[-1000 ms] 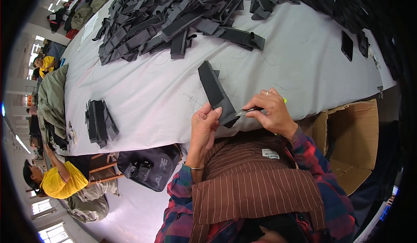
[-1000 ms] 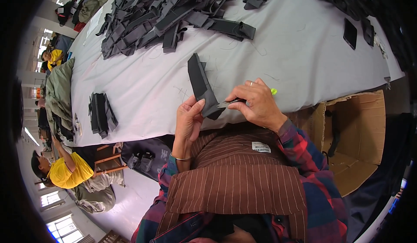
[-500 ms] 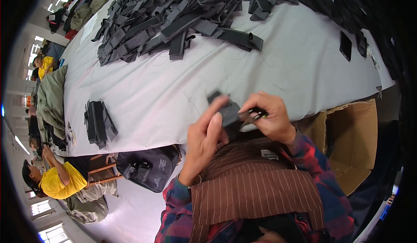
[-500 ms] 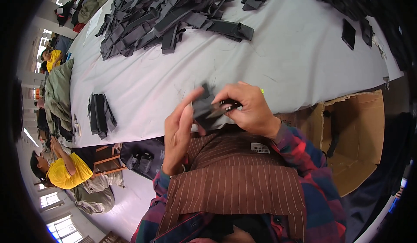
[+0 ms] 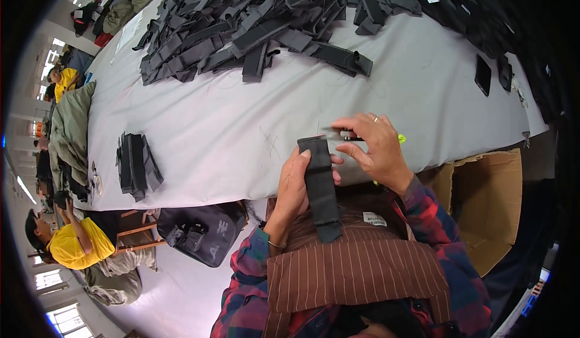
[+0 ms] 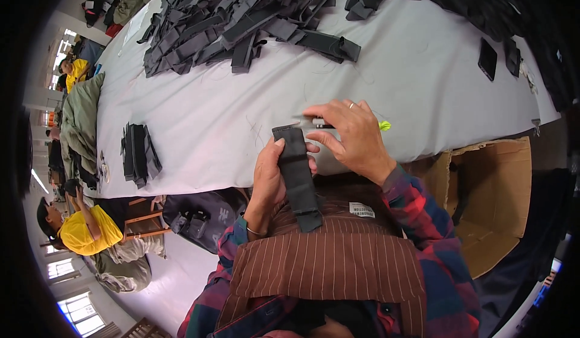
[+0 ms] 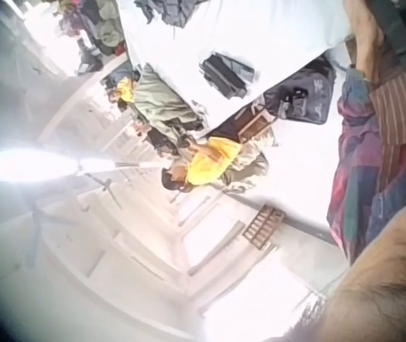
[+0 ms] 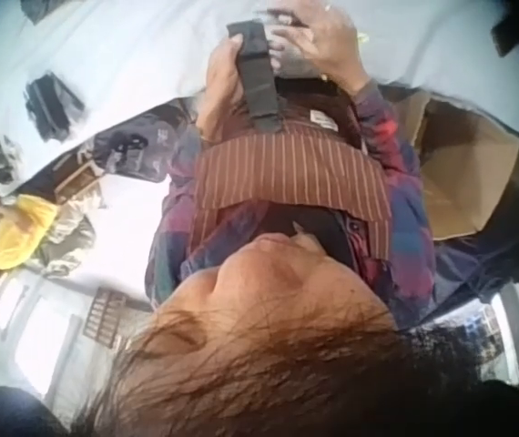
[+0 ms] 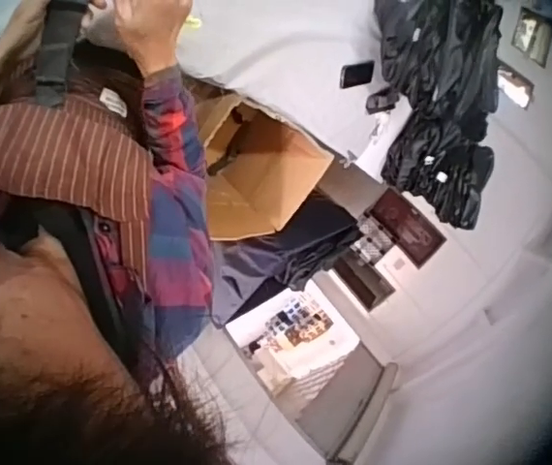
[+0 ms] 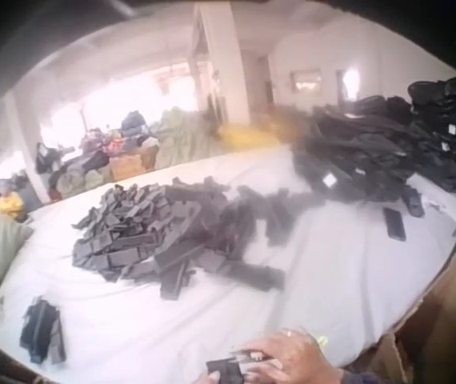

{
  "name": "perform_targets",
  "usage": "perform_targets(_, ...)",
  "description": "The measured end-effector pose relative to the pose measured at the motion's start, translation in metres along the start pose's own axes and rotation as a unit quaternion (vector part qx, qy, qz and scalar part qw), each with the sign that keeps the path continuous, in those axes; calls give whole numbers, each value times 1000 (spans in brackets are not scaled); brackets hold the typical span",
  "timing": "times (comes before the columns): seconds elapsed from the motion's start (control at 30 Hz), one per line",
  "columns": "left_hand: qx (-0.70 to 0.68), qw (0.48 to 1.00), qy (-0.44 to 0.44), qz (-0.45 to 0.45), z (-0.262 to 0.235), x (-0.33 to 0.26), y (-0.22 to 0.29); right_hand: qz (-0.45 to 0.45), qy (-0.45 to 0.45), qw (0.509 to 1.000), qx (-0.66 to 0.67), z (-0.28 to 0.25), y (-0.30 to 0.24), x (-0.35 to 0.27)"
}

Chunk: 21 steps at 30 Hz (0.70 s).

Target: Trim loose threads from black fabric straps using clippers.

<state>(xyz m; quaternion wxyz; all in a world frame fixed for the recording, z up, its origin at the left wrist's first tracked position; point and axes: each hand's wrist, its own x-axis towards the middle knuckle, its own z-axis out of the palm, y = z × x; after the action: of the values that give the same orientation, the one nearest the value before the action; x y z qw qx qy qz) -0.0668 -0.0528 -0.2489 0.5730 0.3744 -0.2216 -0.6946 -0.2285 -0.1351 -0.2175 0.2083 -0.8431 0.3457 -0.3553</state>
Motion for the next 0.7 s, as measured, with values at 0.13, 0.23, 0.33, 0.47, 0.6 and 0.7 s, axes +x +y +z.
perform_targets(0.13, 14, 1000, -6, 11, 6, 5, 5, -32, -26, 997, -63, 1, 6, 0)
perform_targets(0.23, 14, 1000, -6, 7, 7, 5, 4, -44, -3, 997, -60, 2, 9, 2)
perform_targets(0.33, 7, 1000, -10, 1, 9, 4, 5, -85, -12, 991, -100, -3, 13, 12)
perform_targets(0.47, 44, 999, -21, -9, 12, 4, 10, -147, -3, 981, -126, -8, 17, 23)
perform_targets(0.6, 103, 994, -24, -20, 13, 5, 17, -181, -12, 972, -151, -11, 19, 27)
perform_targets(0.7, 109, 993, -15, -37, 11, 4, 18, -198, -35, 968, -153, -13, 21, 26)
